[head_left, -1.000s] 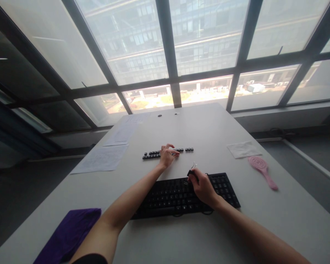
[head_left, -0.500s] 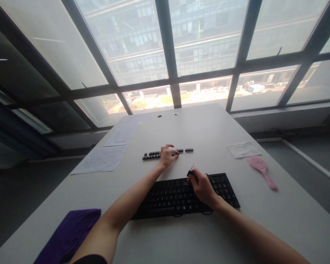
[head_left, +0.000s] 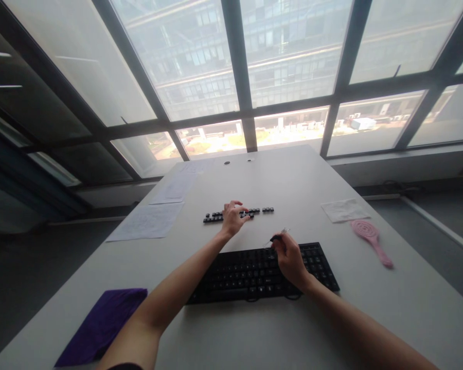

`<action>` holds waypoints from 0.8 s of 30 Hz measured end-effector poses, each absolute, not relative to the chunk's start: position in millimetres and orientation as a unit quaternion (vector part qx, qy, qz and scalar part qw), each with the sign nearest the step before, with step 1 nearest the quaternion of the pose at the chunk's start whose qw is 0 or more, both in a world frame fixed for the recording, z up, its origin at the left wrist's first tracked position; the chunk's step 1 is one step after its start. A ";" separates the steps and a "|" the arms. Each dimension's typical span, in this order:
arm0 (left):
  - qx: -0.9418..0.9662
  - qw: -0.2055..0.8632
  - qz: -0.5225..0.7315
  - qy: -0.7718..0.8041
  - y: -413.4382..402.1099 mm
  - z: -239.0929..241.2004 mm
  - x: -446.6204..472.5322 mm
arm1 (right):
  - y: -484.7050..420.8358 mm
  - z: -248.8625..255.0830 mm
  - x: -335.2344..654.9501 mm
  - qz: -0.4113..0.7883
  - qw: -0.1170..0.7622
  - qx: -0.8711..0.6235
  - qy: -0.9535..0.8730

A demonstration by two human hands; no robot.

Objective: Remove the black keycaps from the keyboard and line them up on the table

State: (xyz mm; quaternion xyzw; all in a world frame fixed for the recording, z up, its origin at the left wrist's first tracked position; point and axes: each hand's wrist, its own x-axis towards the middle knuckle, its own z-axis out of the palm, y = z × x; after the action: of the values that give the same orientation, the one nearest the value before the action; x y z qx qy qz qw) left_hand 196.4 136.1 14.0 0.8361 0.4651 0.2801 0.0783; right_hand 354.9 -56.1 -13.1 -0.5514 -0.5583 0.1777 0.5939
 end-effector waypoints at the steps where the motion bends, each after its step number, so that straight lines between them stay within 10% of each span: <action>1: 0.834 0.078 0.279 0.469 131.5 16.0 197.6 | -56.3 -12.2 354.7 0.178 0.594 -0.551 -0.558; 24: 0.877 0.282 0.202 0.333 -9.8 8.9 200.0 | -47.8 -13.1 391.4 0.254 0.622 -0.604 -0.430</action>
State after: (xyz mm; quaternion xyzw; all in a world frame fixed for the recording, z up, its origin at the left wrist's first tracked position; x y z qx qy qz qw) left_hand 200.0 -9.8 8.9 0.8769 0.3328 0.2024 0.2816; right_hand 391.4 -47.8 -13.1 -0.6037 -0.4297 0.2537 0.6218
